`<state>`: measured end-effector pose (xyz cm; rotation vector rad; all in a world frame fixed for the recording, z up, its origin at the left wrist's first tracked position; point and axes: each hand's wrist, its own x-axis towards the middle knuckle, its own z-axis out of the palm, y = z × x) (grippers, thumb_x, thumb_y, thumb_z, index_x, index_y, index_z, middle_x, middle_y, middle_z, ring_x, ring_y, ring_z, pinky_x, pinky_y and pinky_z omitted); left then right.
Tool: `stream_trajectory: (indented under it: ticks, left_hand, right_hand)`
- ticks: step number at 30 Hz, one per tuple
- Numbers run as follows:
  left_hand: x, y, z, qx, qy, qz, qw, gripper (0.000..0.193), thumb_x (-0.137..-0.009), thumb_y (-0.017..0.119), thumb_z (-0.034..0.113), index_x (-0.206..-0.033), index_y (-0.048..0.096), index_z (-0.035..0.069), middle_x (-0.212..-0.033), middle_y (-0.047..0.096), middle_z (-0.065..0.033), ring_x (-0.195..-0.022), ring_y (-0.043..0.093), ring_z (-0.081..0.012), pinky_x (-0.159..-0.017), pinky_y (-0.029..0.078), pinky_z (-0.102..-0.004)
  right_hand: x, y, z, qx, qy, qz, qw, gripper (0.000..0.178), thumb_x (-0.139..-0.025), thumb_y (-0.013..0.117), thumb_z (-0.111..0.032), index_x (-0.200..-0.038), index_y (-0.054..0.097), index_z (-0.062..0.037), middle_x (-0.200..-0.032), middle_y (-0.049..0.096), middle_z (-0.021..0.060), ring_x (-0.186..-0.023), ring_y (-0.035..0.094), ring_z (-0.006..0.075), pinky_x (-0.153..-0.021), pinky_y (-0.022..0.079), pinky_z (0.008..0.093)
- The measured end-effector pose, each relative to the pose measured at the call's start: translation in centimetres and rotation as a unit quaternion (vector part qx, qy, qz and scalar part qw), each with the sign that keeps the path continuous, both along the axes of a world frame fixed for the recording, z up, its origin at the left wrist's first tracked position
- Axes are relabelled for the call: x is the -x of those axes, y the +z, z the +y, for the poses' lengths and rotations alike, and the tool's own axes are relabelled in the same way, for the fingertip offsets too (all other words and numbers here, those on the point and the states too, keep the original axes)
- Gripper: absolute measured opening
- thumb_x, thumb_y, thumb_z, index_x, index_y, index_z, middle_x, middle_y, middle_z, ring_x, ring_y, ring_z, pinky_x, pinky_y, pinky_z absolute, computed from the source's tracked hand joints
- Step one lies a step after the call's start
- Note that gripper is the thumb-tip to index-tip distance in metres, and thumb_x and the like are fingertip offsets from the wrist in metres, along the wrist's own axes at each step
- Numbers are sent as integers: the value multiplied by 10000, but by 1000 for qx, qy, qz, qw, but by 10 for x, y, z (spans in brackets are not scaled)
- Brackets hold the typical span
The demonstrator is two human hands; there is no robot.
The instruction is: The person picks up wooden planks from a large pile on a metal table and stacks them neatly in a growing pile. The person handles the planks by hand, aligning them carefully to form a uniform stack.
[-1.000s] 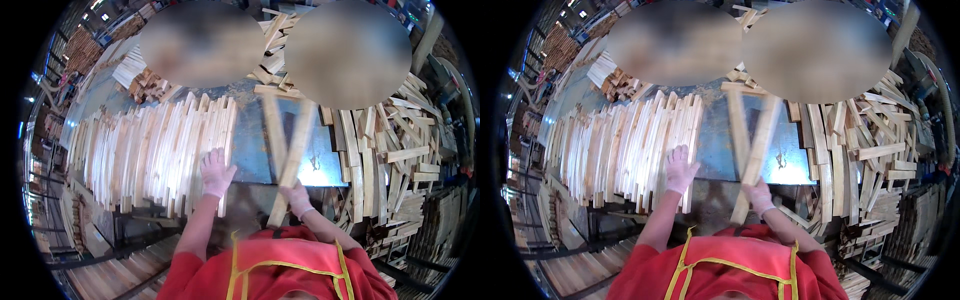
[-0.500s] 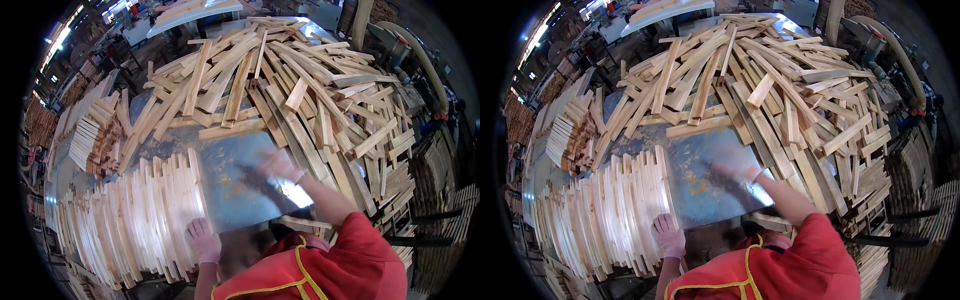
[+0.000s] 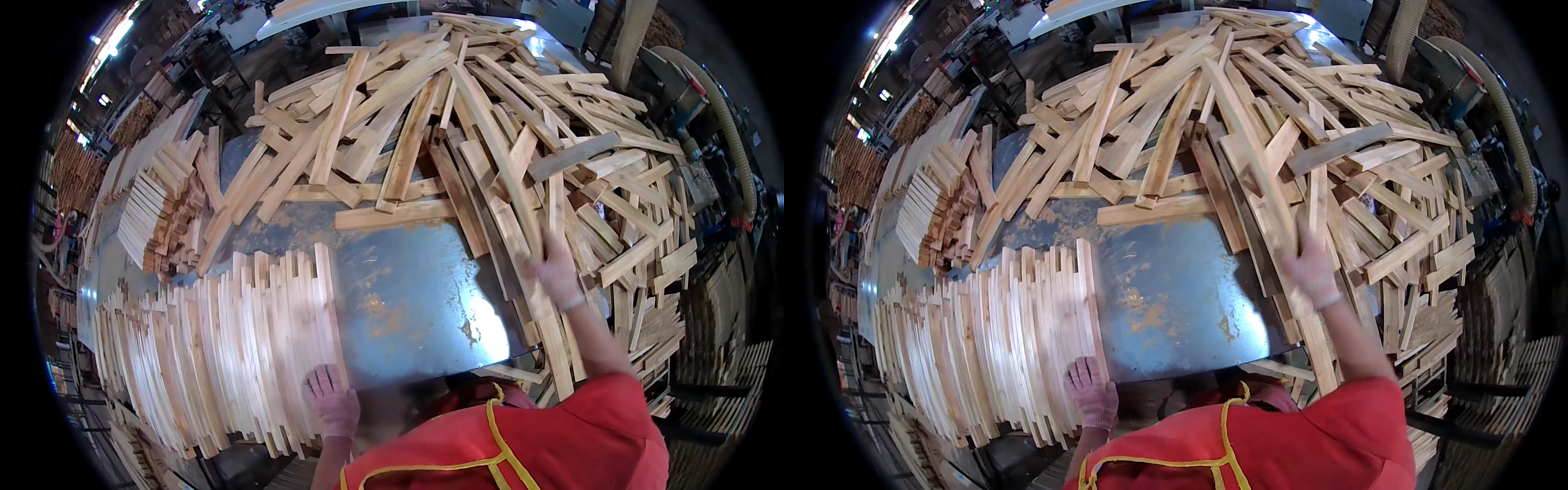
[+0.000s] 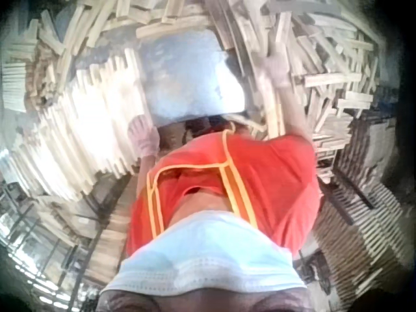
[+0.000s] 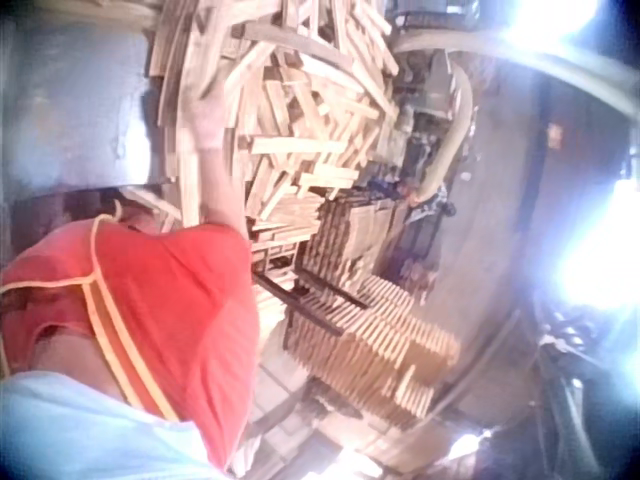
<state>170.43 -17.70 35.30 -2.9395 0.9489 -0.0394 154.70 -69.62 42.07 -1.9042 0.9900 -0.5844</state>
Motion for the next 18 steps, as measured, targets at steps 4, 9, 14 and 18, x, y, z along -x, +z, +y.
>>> stream_trajectory:
  ticks: [4,9,14,18]
  left_hand:
    - [-4,5,0,31,-11,4,999,817,-775,787,270,-1493,491,14,-1535,466,-223,-1468,384,-449,-1250,269,-605]
    - [-11,8,1,82,-42,16,996,767,-782,765,268,-1461,511,19,-1492,479,-205,-1455,391,-420,-1235,278,-594]
    - [-15,30,18,118,-53,57,990,711,-803,756,291,-1423,529,30,-1431,505,-178,-1391,444,-387,-1181,339,-570]
    - [-14,34,52,161,-45,99,981,676,-796,766,310,-1381,553,47,-1394,516,-153,-1354,468,-371,-1149,379,-526]
  right_hand:
    - [-40,83,67,-202,7,-50,978,719,-872,768,-75,-1541,516,2,-1281,664,68,-1174,617,161,-985,529,325]
    - [-135,228,-86,57,35,-431,900,170,-1088,584,-251,-983,606,-119,-887,534,11,-840,530,127,-779,449,303]
    - [-150,58,70,-109,208,-180,955,283,-988,670,-181,-1199,663,7,-1071,679,42,-1013,630,154,-887,498,322]
    - [-175,-43,179,-200,165,10,966,762,-931,781,-214,-1565,464,68,-1569,552,215,-1420,554,305,-1166,426,375]
